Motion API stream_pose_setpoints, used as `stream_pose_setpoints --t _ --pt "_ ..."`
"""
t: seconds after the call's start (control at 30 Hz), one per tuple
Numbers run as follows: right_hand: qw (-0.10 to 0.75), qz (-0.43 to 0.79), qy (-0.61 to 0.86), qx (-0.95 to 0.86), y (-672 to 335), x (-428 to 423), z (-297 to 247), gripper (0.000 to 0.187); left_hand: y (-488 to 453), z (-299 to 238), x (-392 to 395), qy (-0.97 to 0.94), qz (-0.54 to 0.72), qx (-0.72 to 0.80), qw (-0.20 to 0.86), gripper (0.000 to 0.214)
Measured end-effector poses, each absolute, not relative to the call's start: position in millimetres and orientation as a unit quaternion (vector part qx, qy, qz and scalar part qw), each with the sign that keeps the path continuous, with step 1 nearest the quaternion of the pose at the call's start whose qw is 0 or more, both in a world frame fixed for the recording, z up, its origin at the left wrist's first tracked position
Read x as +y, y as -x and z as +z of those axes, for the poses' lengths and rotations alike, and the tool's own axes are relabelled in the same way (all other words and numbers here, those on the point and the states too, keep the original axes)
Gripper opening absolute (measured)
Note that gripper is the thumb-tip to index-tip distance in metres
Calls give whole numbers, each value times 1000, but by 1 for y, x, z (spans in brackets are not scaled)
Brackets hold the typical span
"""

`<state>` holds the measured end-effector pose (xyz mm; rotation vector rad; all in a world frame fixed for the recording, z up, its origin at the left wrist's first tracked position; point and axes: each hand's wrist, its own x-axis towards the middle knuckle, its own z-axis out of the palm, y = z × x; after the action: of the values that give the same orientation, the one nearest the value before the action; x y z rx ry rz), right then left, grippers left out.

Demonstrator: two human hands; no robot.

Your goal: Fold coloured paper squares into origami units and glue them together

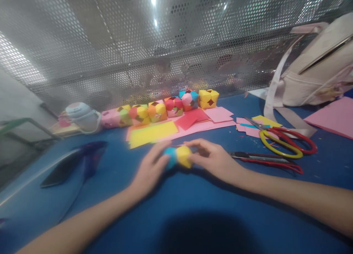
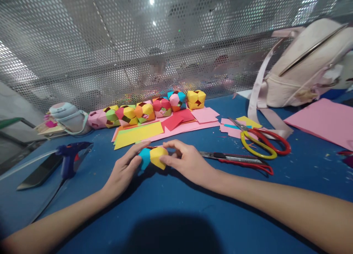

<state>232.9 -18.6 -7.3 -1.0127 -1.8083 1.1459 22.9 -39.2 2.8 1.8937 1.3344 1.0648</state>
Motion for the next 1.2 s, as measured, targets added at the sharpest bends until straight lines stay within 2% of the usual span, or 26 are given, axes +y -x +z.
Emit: stream_pose_setpoints --t 0.1,0.3,0.4,0.47,0.57,0.7,0.93,1.03,1.2 --pt "349 413 400 -740 -235 -20 2 34 -28 7 -41 -667 397 534 335 40" --pt "289 394 376 -787 -238 -18 16 32 -34 7 -34 -506 407 500 573 46" --pt "274 391 364 -800 -239 -15 13 51 -35 7 -30 -443 404 504 622 49" --pt "268 393 339 -811 -240 -13 9 62 -34 8 -28 -432 395 508 632 52" --pt "251 417 300 -820 -242 -10 8 67 -31 7 -27 -439 386 511 629 51" --pt "222 451 284 -817 -243 -7 9 64 -30 6 -26 -461 367 516 622 51" --pt "237 482 304 -787 -237 -9 4 64 -32 9 -26 -477 343 526 616 51" --pt "243 531 326 -743 -234 -8 5 63 -30 10 -24 -480 326 515 630 56" --pt "273 624 386 -622 -231 -3 5 53 -27 13 -22 -501 341 467 644 59"
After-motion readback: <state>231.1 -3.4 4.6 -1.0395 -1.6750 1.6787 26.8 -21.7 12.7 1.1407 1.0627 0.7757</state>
